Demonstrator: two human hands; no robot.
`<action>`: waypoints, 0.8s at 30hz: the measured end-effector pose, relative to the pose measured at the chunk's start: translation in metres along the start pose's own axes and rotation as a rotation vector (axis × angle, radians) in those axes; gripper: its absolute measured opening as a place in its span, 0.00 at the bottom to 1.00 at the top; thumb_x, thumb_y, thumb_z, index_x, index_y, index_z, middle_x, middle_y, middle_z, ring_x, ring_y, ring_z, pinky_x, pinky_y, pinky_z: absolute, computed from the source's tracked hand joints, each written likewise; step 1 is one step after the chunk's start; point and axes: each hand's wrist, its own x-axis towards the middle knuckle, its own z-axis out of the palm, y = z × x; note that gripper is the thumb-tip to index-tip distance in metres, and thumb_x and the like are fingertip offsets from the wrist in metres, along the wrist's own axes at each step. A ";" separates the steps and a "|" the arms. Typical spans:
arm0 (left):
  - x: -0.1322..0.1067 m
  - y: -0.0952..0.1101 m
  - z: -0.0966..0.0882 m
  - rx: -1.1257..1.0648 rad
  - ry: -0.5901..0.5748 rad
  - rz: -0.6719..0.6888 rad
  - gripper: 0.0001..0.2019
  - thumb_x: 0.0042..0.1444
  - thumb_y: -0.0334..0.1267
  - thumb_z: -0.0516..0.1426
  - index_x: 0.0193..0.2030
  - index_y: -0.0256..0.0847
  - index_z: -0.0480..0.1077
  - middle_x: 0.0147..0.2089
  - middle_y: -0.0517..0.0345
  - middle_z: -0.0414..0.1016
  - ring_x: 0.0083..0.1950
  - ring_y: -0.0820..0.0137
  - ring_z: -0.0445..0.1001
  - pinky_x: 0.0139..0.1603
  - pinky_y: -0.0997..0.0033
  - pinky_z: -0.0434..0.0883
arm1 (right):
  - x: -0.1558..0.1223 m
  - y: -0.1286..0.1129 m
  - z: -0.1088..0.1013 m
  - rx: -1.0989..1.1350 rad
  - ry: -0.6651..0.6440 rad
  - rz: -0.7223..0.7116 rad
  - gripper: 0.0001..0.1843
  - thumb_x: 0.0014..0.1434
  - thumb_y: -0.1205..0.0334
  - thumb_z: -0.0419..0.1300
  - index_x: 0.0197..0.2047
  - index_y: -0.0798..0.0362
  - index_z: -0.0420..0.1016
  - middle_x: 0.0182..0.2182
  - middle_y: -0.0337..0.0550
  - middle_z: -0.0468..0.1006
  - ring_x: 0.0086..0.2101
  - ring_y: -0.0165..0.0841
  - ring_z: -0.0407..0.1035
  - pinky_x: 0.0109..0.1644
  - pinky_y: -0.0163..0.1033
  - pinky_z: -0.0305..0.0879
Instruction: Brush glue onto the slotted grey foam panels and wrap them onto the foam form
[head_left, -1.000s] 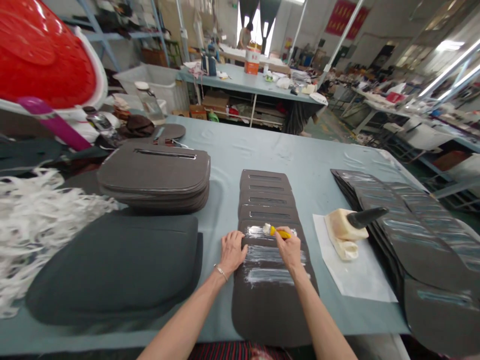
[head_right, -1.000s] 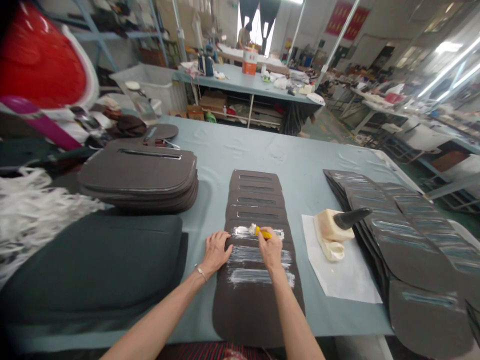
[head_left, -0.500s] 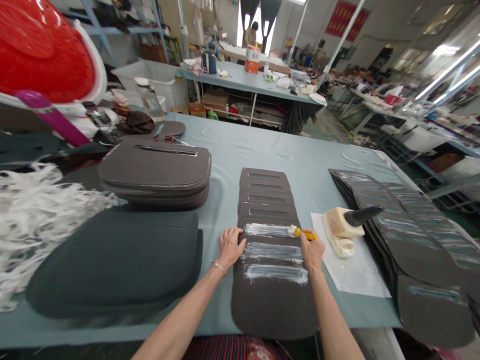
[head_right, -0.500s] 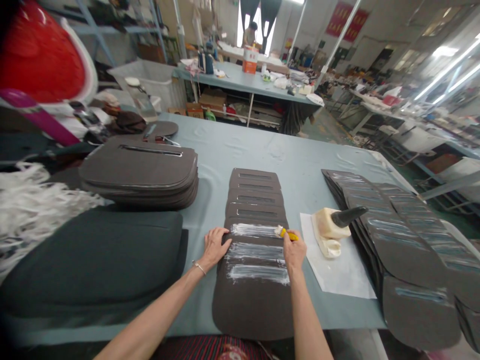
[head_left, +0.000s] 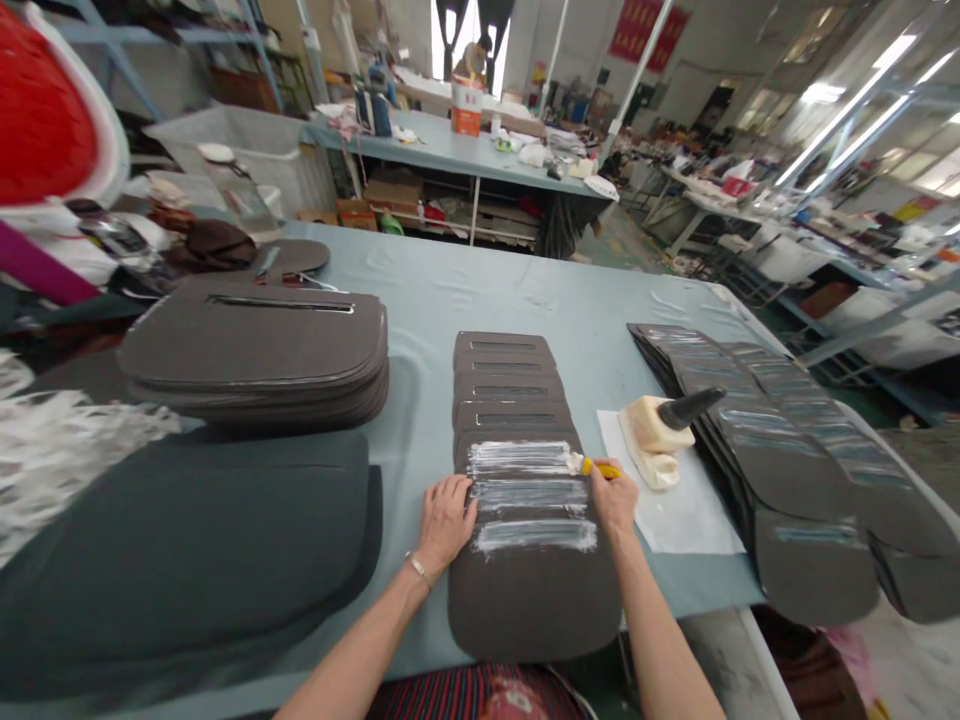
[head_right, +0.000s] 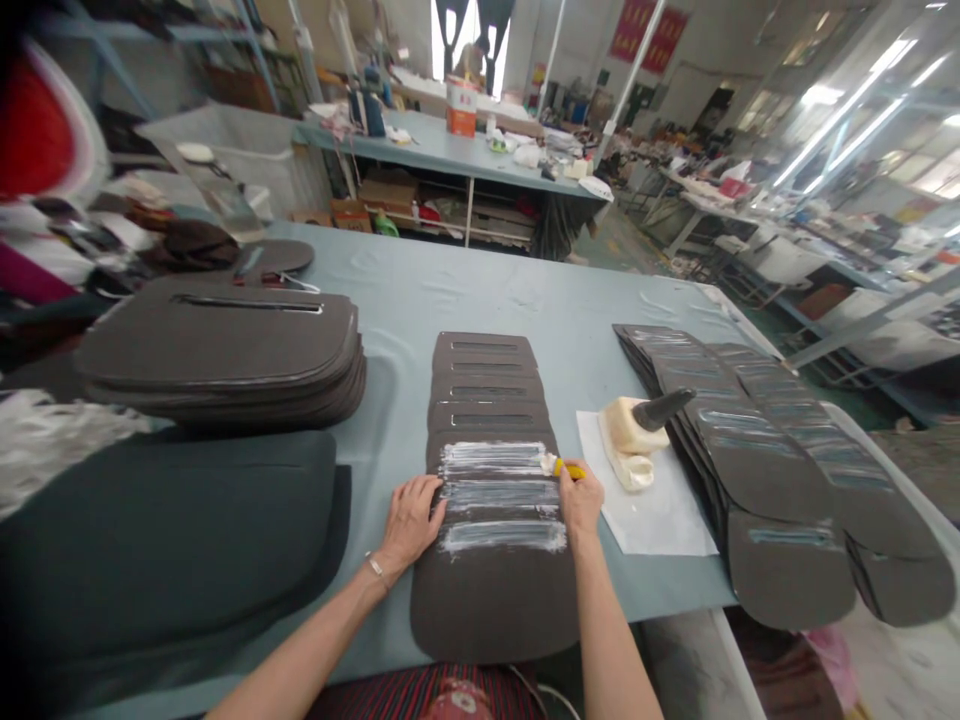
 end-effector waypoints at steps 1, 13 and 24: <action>0.000 0.000 0.000 0.003 0.000 -0.003 0.13 0.58 0.35 0.50 0.50 0.43 0.64 0.51 0.50 0.70 0.54 0.60 0.66 0.55 0.57 0.60 | 0.001 0.002 -0.004 -0.024 0.032 0.005 0.21 0.53 0.45 0.52 0.33 0.54 0.76 0.25 0.43 0.76 0.25 0.33 0.66 0.33 0.36 0.58; 0.000 0.002 -0.003 0.007 -0.024 -0.026 0.12 0.57 0.35 0.51 0.49 0.43 0.64 0.50 0.51 0.69 0.53 0.60 0.65 0.55 0.58 0.60 | -0.030 -0.048 0.020 0.096 -0.015 -0.067 0.18 0.55 0.48 0.52 0.34 0.53 0.75 0.25 0.42 0.76 0.25 0.32 0.66 0.32 0.34 0.58; 0.017 -0.011 -0.006 -0.106 0.030 -0.103 0.08 0.60 0.40 0.49 0.43 0.44 0.67 0.43 0.55 0.70 0.47 0.64 0.66 0.51 0.60 0.60 | -0.003 -0.053 0.029 0.112 -0.028 -0.059 0.21 0.53 0.44 0.53 0.34 0.54 0.75 0.25 0.42 0.76 0.25 0.32 0.66 0.33 0.35 0.59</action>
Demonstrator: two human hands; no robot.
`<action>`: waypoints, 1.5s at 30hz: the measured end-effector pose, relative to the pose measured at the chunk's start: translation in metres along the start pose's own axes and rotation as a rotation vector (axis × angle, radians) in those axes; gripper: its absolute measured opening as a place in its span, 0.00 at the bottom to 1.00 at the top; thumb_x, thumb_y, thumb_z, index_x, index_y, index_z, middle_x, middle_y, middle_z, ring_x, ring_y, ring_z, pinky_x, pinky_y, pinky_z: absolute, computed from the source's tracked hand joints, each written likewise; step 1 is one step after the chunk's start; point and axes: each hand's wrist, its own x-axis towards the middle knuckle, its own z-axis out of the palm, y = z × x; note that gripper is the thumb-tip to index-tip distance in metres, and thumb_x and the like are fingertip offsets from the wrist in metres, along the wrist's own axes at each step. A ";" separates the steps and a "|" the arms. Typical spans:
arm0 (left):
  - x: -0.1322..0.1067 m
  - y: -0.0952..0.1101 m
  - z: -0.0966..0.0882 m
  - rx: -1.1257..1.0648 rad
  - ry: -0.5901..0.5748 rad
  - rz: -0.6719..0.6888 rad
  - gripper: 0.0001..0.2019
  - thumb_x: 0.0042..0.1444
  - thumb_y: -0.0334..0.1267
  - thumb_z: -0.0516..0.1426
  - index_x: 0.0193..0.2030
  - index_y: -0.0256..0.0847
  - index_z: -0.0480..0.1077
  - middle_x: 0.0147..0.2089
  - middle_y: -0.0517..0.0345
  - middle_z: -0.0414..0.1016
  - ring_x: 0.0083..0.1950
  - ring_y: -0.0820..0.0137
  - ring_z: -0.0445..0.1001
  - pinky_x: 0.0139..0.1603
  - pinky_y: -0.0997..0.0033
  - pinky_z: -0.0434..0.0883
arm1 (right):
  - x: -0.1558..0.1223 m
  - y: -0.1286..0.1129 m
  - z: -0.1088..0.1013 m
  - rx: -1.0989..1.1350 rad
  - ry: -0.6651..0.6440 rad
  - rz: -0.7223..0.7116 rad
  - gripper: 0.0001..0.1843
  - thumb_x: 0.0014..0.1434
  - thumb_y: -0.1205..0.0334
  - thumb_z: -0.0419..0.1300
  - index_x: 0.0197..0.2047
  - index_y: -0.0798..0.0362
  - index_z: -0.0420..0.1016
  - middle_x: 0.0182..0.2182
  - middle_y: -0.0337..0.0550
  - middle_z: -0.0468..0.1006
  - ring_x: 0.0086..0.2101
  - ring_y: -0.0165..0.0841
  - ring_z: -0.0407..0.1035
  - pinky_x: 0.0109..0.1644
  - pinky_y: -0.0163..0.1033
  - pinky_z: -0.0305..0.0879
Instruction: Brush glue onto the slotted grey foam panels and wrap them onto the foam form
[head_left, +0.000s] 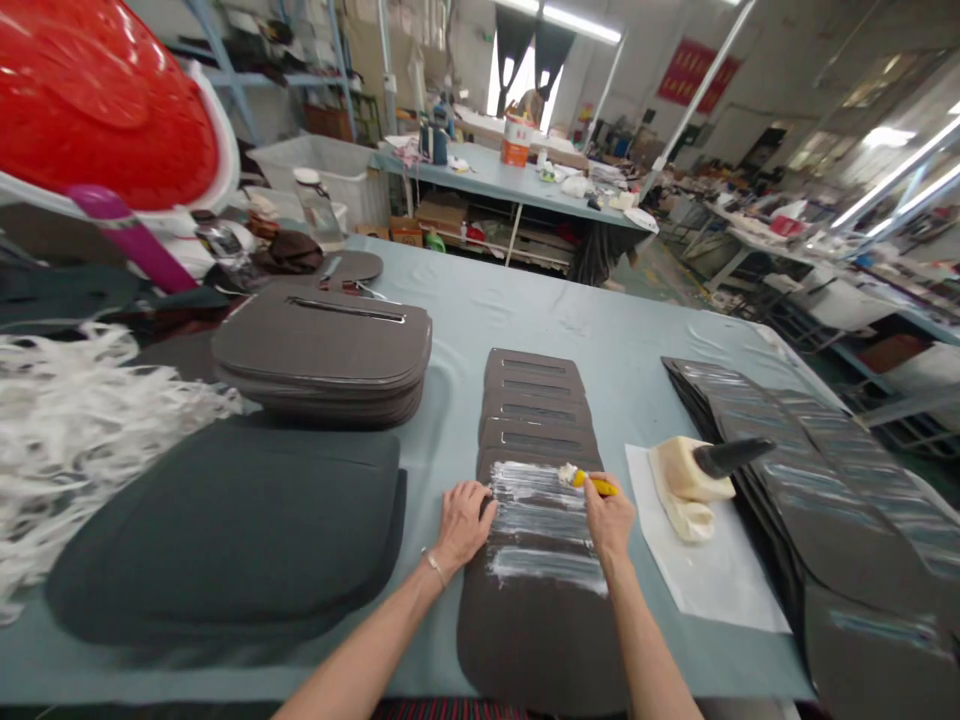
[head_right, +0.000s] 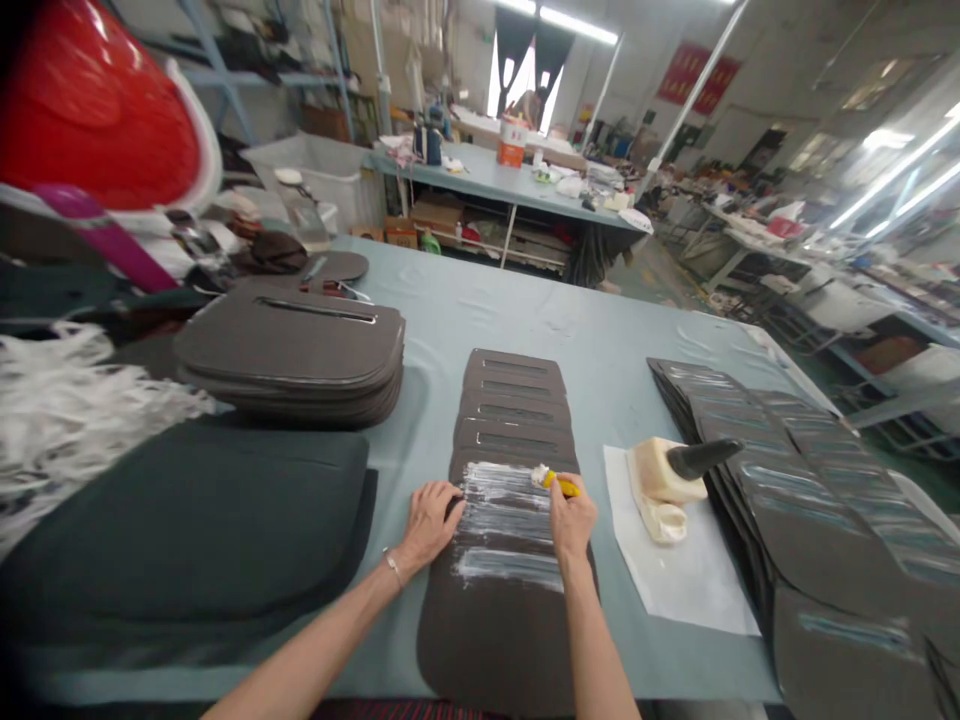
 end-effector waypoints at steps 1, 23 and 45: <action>0.009 -0.002 0.001 -0.005 0.015 -0.013 0.08 0.61 0.40 0.49 0.43 0.45 0.67 0.43 0.55 0.70 0.47 0.64 0.66 0.51 0.60 0.60 | 0.007 -0.007 0.005 0.035 -0.019 0.000 0.22 0.52 0.44 0.53 0.35 0.54 0.75 0.25 0.42 0.75 0.24 0.32 0.66 0.32 0.35 0.59; 0.081 -0.014 0.013 0.153 0.010 -0.002 0.12 0.55 0.34 0.52 0.46 0.43 0.65 0.48 0.52 0.69 0.52 0.62 0.64 0.55 0.57 0.57 | 0.093 0.018 0.017 0.164 -0.144 0.255 0.23 0.48 0.49 0.55 0.41 0.55 0.75 0.20 0.40 0.75 0.21 0.34 0.69 0.25 0.34 0.61; 0.079 -0.011 0.018 0.177 0.032 -0.009 0.13 0.56 0.34 0.51 0.48 0.44 0.65 0.49 0.51 0.69 0.52 0.60 0.65 0.54 0.56 0.58 | 0.110 0.027 0.008 -0.221 -0.042 -0.030 0.19 0.48 0.52 0.51 0.32 0.53 0.78 0.23 0.45 0.76 0.25 0.35 0.67 0.31 0.36 0.57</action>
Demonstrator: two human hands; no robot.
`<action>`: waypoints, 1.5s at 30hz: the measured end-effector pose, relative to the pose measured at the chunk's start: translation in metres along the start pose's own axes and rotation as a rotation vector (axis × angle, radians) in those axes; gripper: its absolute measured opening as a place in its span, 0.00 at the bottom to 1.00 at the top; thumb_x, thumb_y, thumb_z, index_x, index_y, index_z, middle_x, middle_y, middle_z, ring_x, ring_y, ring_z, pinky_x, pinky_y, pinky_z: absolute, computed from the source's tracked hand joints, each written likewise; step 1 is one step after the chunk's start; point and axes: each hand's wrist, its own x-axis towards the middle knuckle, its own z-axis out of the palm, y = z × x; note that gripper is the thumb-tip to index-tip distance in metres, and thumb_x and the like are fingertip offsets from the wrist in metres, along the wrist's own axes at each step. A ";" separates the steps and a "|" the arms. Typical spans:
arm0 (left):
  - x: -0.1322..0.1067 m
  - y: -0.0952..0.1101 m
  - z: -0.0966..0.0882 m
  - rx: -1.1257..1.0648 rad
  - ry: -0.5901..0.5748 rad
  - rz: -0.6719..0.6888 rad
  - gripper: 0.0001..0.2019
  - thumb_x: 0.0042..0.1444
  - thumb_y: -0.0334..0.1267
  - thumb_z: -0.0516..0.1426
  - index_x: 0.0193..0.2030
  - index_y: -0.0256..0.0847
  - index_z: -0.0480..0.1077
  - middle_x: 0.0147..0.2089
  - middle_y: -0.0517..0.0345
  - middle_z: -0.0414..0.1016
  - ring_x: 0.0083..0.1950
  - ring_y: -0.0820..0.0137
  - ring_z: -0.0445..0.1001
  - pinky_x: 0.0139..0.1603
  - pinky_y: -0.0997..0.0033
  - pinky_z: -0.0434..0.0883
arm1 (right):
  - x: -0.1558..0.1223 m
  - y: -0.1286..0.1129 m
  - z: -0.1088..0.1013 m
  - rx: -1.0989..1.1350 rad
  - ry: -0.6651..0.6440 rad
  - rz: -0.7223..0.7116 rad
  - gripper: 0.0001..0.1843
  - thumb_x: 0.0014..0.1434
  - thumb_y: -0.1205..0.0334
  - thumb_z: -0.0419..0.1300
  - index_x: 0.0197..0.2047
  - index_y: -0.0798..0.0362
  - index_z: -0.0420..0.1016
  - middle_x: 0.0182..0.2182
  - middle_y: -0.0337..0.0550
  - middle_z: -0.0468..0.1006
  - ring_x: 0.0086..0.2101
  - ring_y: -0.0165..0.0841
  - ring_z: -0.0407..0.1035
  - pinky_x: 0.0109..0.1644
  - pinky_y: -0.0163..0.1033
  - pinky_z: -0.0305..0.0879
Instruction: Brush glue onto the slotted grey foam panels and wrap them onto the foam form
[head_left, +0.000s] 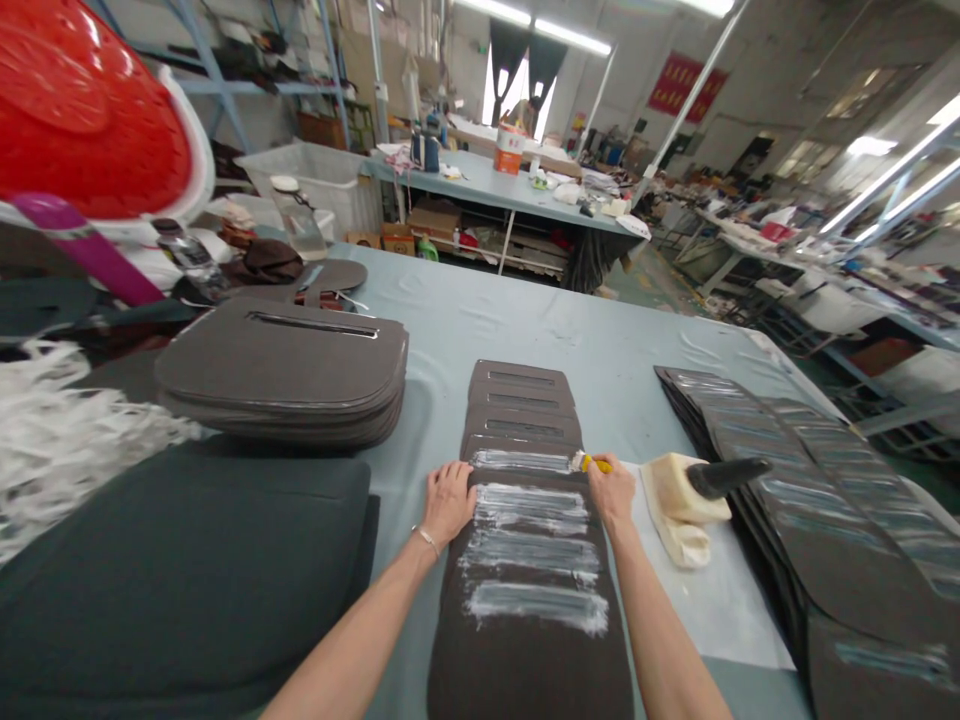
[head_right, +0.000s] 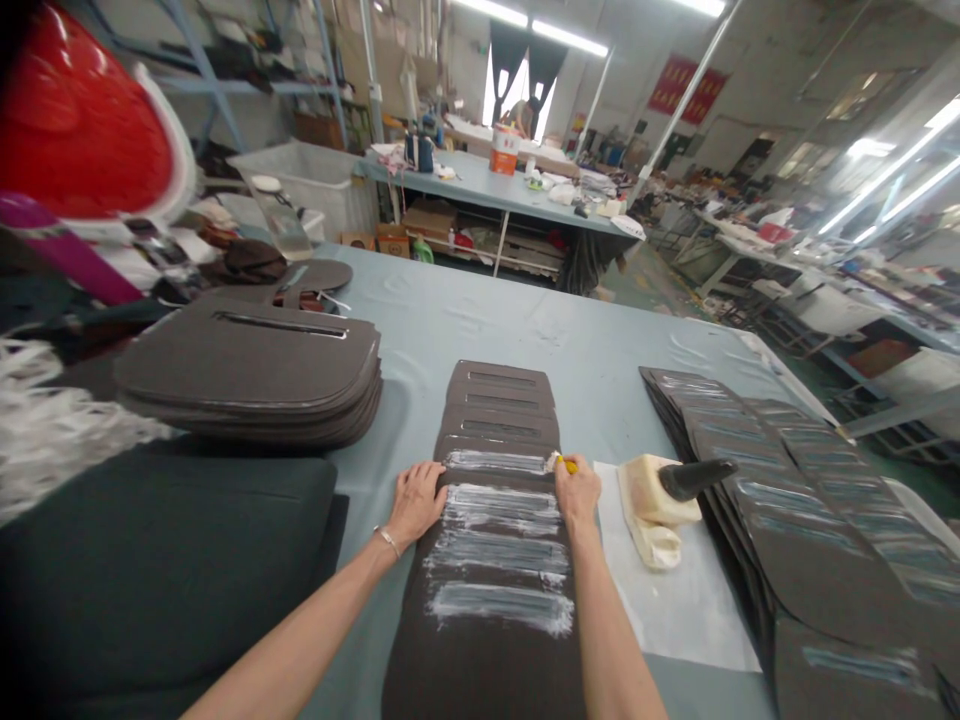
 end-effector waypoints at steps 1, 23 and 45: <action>0.000 0.001 0.000 0.003 -0.005 -0.002 0.13 0.55 0.34 0.51 0.49 0.44 0.65 0.49 0.51 0.69 0.53 0.60 0.65 0.54 0.56 0.58 | -0.001 -0.001 0.001 0.020 -0.044 -0.047 0.19 0.49 0.52 0.50 0.32 0.52 0.78 0.24 0.45 0.76 0.25 0.34 0.67 0.31 0.36 0.57; -0.001 0.010 0.004 0.031 -0.001 -0.029 0.13 0.55 0.35 0.51 0.48 0.45 0.64 0.50 0.52 0.70 0.53 0.60 0.65 0.55 0.56 0.58 | -0.065 -0.071 0.038 0.348 -0.251 -0.181 0.16 0.54 0.52 0.51 0.33 0.51 0.76 0.23 0.40 0.75 0.23 0.31 0.67 0.31 0.34 0.61; 0.021 -0.012 0.024 -0.397 -0.060 -0.400 0.21 0.53 0.56 0.48 0.40 0.40 0.67 0.39 0.54 0.74 0.42 0.63 0.71 0.45 0.65 0.67 | -0.060 0.172 -0.179 0.262 0.348 0.483 0.20 0.49 0.48 0.58 0.34 0.57 0.74 0.18 0.40 0.74 0.22 0.33 0.68 0.30 0.35 0.61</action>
